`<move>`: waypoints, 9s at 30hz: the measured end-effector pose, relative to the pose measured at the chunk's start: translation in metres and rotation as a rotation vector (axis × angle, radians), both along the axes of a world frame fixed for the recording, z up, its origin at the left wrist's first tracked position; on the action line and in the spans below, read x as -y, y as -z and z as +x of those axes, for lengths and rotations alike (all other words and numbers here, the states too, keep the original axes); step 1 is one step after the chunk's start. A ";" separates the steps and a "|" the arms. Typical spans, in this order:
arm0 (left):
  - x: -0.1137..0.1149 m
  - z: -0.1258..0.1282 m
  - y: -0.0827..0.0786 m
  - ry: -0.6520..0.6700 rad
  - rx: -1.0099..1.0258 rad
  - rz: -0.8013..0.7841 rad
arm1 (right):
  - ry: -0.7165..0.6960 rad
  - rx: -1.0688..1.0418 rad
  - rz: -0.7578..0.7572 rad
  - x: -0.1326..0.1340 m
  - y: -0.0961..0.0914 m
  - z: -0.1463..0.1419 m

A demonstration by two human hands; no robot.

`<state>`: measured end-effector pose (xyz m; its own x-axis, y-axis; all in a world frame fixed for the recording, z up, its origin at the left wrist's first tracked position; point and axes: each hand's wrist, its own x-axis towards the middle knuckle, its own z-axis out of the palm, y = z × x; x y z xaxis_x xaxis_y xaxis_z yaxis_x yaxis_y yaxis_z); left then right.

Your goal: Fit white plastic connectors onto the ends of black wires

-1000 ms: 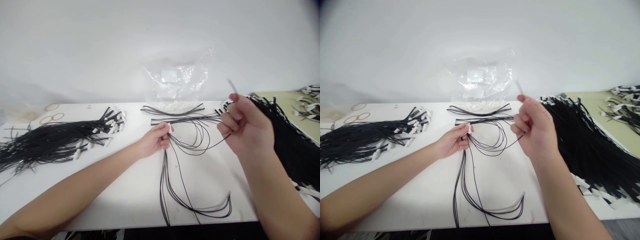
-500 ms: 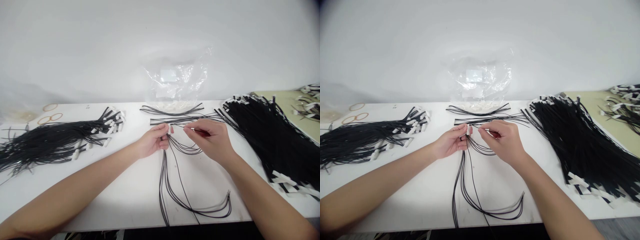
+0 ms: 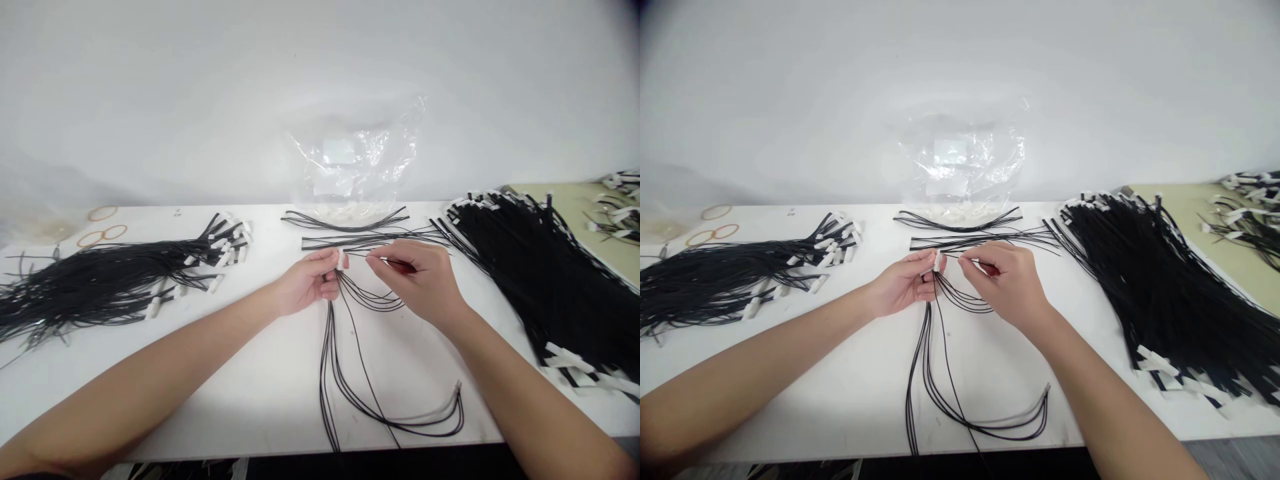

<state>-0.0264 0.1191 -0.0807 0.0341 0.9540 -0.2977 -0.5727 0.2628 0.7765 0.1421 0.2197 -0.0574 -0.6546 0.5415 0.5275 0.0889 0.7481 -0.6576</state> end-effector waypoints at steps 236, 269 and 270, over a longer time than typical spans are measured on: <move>0.000 0.003 0.001 -0.052 -0.031 -0.009 | 0.116 -0.099 -0.205 0.009 -0.001 -0.002; 0.001 0.003 0.000 -0.010 -0.047 0.026 | 0.113 -0.106 0.157 0.005 0.006 -0.003; 0.001 0.003 0.000 -0.004 -0.052 0.028 | 0.116 -0.113 0.238 0.004 0.007 -0.003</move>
